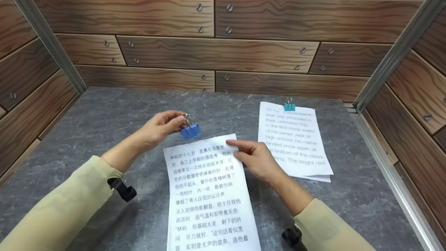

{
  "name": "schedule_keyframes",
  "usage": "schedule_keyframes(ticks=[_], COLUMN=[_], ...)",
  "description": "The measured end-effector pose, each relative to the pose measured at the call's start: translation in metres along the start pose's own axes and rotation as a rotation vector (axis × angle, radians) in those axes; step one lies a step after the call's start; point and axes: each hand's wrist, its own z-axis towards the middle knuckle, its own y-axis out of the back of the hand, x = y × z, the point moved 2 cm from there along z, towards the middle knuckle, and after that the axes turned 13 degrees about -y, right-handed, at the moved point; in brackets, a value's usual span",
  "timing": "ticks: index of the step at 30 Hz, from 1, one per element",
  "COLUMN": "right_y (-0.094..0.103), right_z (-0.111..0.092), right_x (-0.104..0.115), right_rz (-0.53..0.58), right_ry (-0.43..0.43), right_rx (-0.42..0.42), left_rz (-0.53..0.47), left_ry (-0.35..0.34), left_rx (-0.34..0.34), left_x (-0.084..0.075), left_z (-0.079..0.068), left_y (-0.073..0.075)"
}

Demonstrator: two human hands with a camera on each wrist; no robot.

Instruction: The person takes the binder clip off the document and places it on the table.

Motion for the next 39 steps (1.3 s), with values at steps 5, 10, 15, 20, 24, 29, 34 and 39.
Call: schedule_keyframes(ticks=[5,10,15,20,24,29,34,39], right_y=[0.004,0.009,0.014,0.017,0.019,0.020,0.021,0.021], right_z=[0.000,0.002,0.002,0.005,0.007,0.008,0.008,0.008], right_x=[0.000,-0.002,-0.004,-0.008,-0.009,-0.009,-0.010,-0.012], right_rz=[-0.012,-0.007,0.004,0.015,0.026,0.026,0.016,0.016], right_ry=[-0.005,-0.010,-0.015,-0.017,-0.015,-0.014,-0.019,-0.006], right_rx=[-0.018,-0.048,-0.067,-0.088,-0.094,-0.096,-0.103,-0.103], left_rz=[-0.055,-0.020,0.032,0.057,0.061,0.092,0.097,0.093], left_ry=[-0.025,0.012,0.055,0.105,0.136,0.186,0.254,0.288], left_rx=[-0.028,-0.050,-0.085,-0.147,-0.195,-0.214,-0.192,-0.172], left_x=[-0.004,-0.001,0.013,0.030,0.041,0.050,0.060,0.069], left_z=[-0.004,-0.019,-0.040,-0.064,-0.081,-0.096,-0.107,-0.113], left_y=[0.023,0.057,0.093,0.123,0.141,0.156,0.165,0.170])
